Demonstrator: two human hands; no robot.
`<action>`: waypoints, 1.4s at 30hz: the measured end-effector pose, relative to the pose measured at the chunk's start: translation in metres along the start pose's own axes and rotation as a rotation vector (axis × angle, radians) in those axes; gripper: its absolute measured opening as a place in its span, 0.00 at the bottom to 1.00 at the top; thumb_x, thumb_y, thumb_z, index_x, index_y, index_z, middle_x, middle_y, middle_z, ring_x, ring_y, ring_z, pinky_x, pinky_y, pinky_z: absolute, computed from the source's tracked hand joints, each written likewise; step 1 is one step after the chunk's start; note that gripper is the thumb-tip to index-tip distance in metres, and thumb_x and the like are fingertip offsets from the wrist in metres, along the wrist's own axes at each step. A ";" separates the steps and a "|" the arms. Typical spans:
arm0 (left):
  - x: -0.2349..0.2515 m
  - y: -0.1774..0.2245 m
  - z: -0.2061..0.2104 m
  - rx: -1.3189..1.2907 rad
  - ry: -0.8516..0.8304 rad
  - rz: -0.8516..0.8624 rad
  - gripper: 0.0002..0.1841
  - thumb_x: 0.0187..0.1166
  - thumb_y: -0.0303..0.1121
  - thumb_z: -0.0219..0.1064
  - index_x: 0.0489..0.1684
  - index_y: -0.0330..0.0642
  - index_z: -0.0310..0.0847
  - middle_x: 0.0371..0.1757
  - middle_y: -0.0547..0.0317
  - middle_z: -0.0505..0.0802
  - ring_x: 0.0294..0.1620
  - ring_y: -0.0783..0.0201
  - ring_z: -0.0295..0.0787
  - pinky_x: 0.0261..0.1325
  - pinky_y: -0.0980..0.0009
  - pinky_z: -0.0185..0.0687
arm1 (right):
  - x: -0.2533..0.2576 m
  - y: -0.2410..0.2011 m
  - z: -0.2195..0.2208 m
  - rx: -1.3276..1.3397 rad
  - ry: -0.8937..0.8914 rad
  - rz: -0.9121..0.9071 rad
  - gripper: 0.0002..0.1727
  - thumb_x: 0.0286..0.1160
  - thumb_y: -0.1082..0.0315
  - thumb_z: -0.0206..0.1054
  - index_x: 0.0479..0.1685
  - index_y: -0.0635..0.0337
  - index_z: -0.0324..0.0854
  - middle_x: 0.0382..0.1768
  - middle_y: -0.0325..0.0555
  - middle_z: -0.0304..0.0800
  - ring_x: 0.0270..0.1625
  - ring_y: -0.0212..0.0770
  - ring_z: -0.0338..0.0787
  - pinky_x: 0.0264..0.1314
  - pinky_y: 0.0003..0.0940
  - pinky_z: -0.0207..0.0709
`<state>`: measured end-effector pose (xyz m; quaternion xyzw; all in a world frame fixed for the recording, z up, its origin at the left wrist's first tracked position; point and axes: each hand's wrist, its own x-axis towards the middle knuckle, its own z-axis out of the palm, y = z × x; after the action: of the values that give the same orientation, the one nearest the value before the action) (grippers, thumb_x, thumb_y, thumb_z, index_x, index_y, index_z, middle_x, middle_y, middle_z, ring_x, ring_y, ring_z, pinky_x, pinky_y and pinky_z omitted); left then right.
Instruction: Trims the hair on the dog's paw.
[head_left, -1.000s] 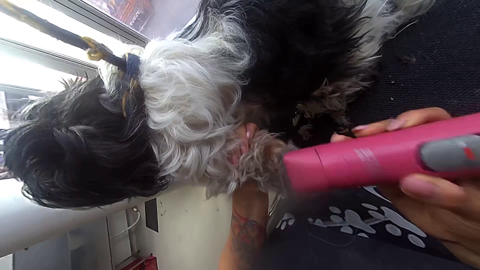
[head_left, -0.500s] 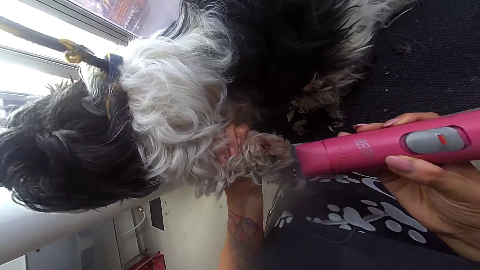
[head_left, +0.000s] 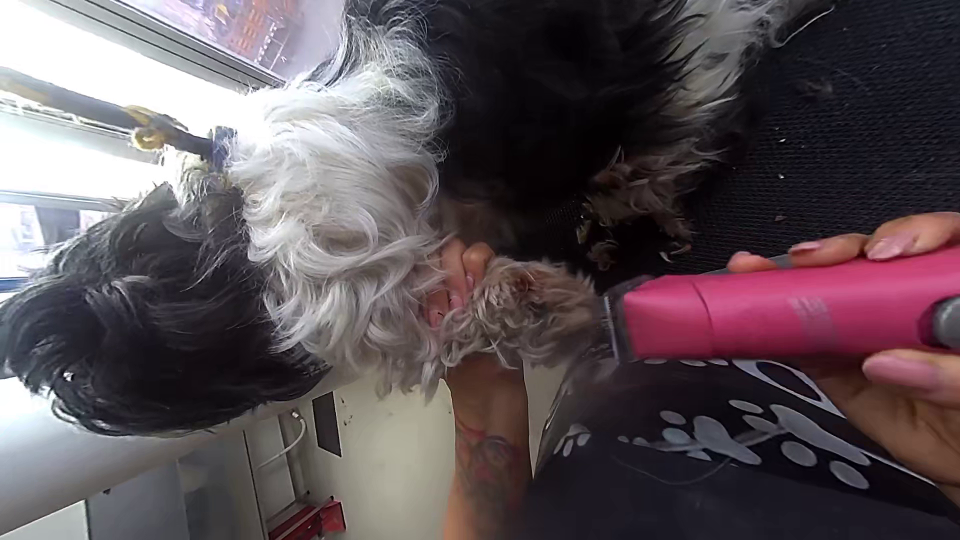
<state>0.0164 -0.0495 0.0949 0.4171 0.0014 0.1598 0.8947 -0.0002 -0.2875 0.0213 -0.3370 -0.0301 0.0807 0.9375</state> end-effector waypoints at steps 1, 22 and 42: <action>0.009 0.001 -0.007 -0.117 -0.048 -0.044 0.17 0.87 0.39 0.52 0.40 0.38 0.84 0.38 0.63 0.91 0.44 0.73 0.89 0.52 0.80 0.83 | -0.003 0.002 -0.004 0.020 0.045 0.021 0.26 0.62 0.68 0.81 0.62 0.50 0.79 0.65 0.50 0.88 0.67 0.51 0.91 0.63 0.41 0.91; 0.016 -0.006 -0.019 -0.275 -0.070 -0.054 0.12 0.81 0.35 0.60 0.31 0.37 0.82 0.32 0.62 0.88 0.36 0.71 0.87 0.46 0.80 0.83 | 0.012 0.015 0.021 0.115 0.045 0.060 0.28 0.63 0.68 0.82 0.65 0.53 0.79 0.67 0.56 0.87 0.69 0.53 0.90 0.63 0.43 0.91; 0.001 -0.007 -0.121 -0.208 -0.165 0.026 0.15 0.86 0.42 0.52 0.48 0.41 0.79 0.43 0.58 0.87 0.49 0.63 0.87 0.59 0.69 0.82 | 0.035 0.002 0.025 -0.114 -0.082 0.040 0.32 0.59 0.69 0.84 0.66 0.54 0.75 0.66 0.55 0.87 0.69 0.56 0.89 0.67 0.47 0.90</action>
<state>0.0033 0.0366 0.0107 0.3337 -0.0943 0.1357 0.9281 0.0308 -0.2644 0.0390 -0.3870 -0.0665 0.1113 0.9129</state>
